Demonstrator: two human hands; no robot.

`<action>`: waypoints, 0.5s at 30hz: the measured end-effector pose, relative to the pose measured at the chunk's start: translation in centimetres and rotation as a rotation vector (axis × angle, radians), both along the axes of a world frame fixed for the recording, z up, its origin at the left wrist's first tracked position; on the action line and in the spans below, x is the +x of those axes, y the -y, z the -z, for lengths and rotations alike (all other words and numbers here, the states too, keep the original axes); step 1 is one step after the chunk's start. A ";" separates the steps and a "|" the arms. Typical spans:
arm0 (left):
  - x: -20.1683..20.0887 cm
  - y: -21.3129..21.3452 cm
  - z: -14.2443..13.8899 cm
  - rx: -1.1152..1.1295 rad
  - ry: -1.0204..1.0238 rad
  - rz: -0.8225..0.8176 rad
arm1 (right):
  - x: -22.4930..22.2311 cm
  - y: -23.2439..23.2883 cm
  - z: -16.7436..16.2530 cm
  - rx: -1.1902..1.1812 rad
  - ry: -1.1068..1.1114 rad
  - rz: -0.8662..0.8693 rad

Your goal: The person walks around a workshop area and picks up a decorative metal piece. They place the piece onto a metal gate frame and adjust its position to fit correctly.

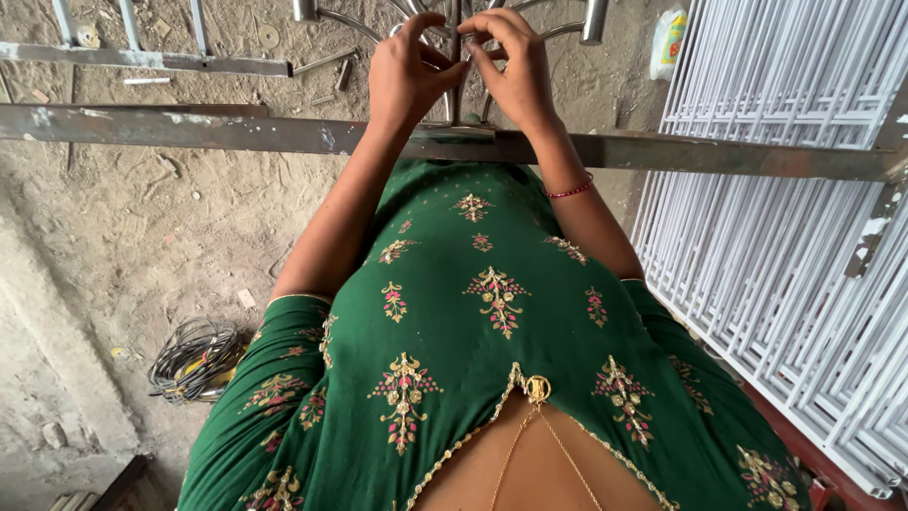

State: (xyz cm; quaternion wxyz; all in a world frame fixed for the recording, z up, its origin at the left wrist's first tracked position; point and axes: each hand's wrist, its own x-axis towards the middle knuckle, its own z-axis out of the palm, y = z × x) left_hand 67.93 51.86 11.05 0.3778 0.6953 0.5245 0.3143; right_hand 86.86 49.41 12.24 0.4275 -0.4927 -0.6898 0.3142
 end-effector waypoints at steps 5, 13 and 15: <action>0.3 0.1 -0.3 -0.038 0.006 0.028 | 0.3 -0.1 -0.2 -0.025 -0.028 0.076; 0.3 -1.5 0.7 -0.111 0.090 0.149 | 1.1 -1.4 -1.6 0.343 0.460 0.043; -0.6 -2.5 -0.2 -0.243 0.215 0.189 | 1.7 -2.4 -2.1 0.366 0.491 -0.020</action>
